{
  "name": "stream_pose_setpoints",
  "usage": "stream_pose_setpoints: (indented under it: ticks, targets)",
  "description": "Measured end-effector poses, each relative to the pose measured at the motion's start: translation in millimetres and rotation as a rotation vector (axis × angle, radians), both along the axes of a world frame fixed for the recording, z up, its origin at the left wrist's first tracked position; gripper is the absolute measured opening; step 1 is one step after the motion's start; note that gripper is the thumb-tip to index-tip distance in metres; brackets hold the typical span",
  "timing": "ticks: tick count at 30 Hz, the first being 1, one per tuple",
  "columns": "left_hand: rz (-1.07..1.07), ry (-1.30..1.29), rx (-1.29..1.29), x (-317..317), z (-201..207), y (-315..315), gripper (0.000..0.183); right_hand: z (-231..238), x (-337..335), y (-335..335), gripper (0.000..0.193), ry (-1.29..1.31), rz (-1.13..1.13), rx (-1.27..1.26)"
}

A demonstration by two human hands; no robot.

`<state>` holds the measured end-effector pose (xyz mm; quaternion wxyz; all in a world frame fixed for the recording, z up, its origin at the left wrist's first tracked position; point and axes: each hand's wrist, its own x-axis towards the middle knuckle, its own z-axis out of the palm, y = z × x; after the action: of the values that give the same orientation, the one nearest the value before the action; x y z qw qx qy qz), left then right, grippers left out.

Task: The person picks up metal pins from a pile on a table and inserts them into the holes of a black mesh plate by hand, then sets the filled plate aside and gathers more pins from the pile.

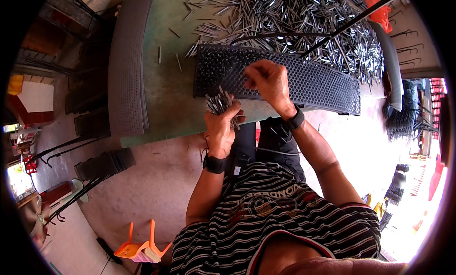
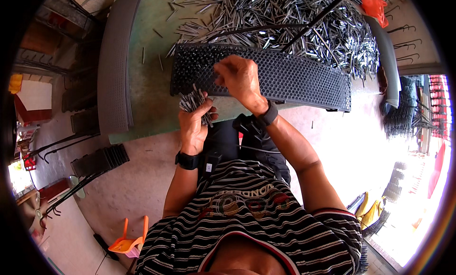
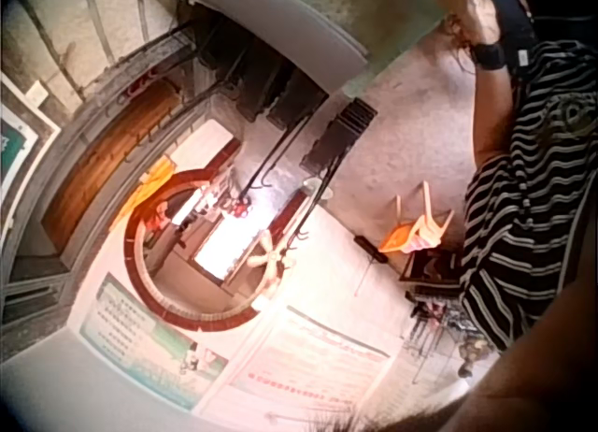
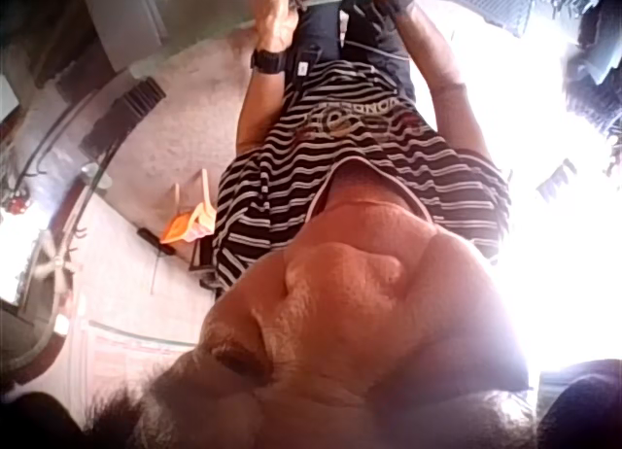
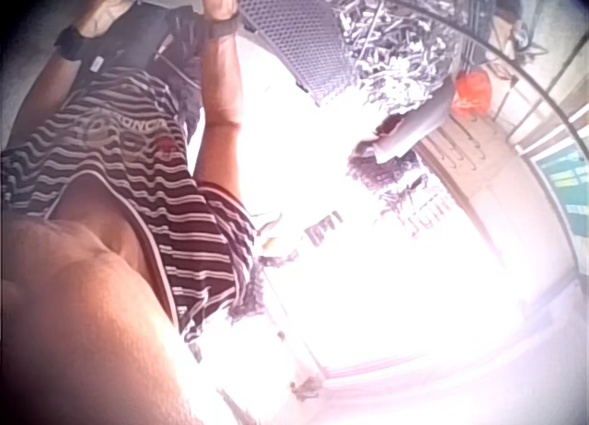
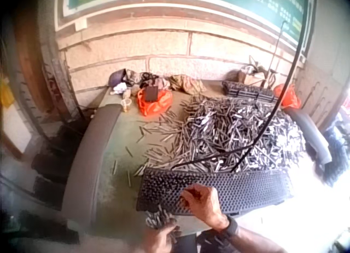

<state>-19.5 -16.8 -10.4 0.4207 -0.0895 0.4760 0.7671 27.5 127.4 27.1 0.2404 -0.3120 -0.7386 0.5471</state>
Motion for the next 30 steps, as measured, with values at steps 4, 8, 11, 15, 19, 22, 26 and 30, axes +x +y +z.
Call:
stream_pose_setpoints:
  ticks: [4,8,11,15,19,22,26,30]
  targets:
    - [0.009,0.005,0.045,-1,-4,-2,0.026,-6,-13,3,0.008,0.160,-0.105,0.219]
    - [0.034,0.015,0.033,-1,0,-4,0.026,-19,-21,7,0.009,0.162,-0.089,0.411]
    - [0.032,-0.002,0.004,-3,-5,-6,0.023,-22,-23,9,0.007,0.123,-0.054,0.515]
    - [0.038,-0.016,-0.011,-4,0,-6,0.020,-31,-26,14,0.006,0.090,-0.001,0.585]
    - [0.057,-0.032,-0.005,-5,2,-7,0.019,-29,-28,17,0.004,-0.061,0.104,0.922]
    - [0.068,-0.029,-0.011,-6,2,-8,0.018,-20,-32,17,0.006,-0.152,0.123,0.971]
    - [0.070,-0.029,-0.016,-5,1,-8,0.018,-22,-35,26,0.008,-0.233,0.159,0.969]
    - [0.056,-0.013,-0.013,-3,4,-8,0.021,-6,-24,17,0.012,-0.098,0.064,0.813]
